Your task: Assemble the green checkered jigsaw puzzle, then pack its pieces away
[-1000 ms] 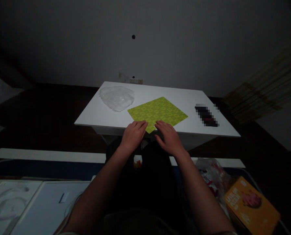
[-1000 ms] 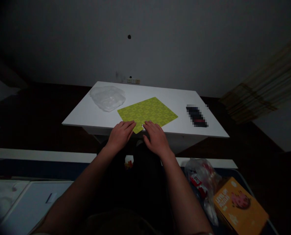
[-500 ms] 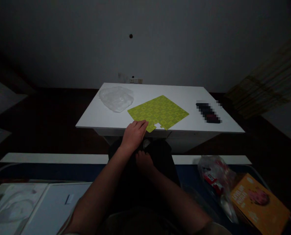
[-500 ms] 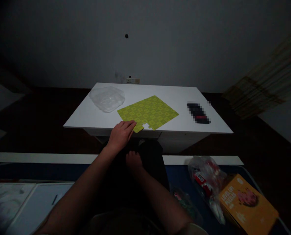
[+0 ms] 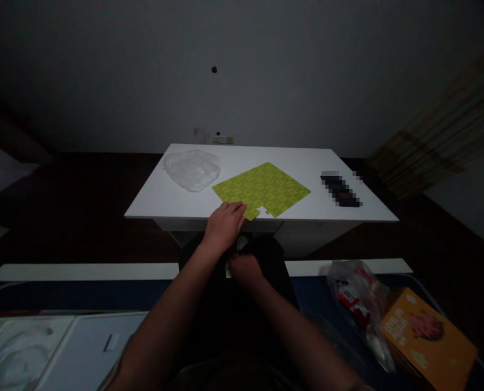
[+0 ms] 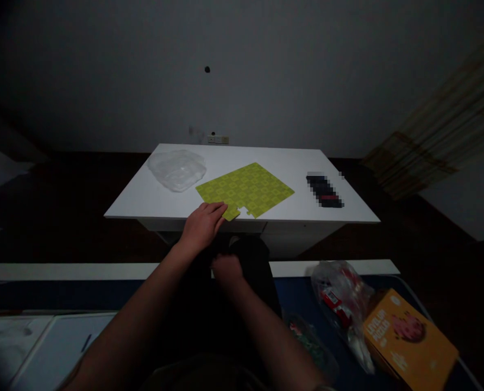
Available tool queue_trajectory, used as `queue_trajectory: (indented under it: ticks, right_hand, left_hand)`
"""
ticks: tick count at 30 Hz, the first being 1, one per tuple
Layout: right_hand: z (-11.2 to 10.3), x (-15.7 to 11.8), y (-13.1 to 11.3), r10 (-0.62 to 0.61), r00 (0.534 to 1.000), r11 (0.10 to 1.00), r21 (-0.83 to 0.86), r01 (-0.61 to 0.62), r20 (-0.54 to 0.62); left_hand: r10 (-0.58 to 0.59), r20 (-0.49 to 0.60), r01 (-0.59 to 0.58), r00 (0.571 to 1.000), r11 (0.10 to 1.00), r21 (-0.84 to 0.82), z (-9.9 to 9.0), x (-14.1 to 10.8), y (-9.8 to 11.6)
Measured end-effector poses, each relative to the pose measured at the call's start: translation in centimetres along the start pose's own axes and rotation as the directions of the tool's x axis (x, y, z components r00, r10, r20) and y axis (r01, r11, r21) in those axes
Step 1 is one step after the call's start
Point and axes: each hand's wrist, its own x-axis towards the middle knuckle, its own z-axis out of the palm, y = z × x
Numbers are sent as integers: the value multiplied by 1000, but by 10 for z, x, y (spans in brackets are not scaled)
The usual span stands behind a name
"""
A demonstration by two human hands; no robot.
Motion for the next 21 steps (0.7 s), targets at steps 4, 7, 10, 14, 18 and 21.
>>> queue_trajectory:
  ticks: [4,7,10,14,18,21]
  right_hand:
    - [-42,-43,31,32,928,999,-12,-39,-372]
    - [-76,-65,61,21,624,994,84,72,-781]
    - [-102,-63,89,125,444,987,156,34,-887]
    - [-109,-41,118,145,534,988,147,-39,-833]
    - [-100,-28,135,98,603,995,89,-45,-792]
    - [-100,-25,145,97,598,995,85,-49,-796]
  left_hand:
    - [-10,-17,9,1000,999,-31,-7,11,0]
    - [-76,-31,72,997,992,-101,-9,21,-4]
    - [-179,-74,157,981,960,-232,-11,29,-14]
    - [-357,-174,246,918,856,-455,-15,31,-36]
    - [-408,-151,276,900,804,-527,-16,25,-47]
    - [-300,-79,237,951,866,-441,-13,20,-42]
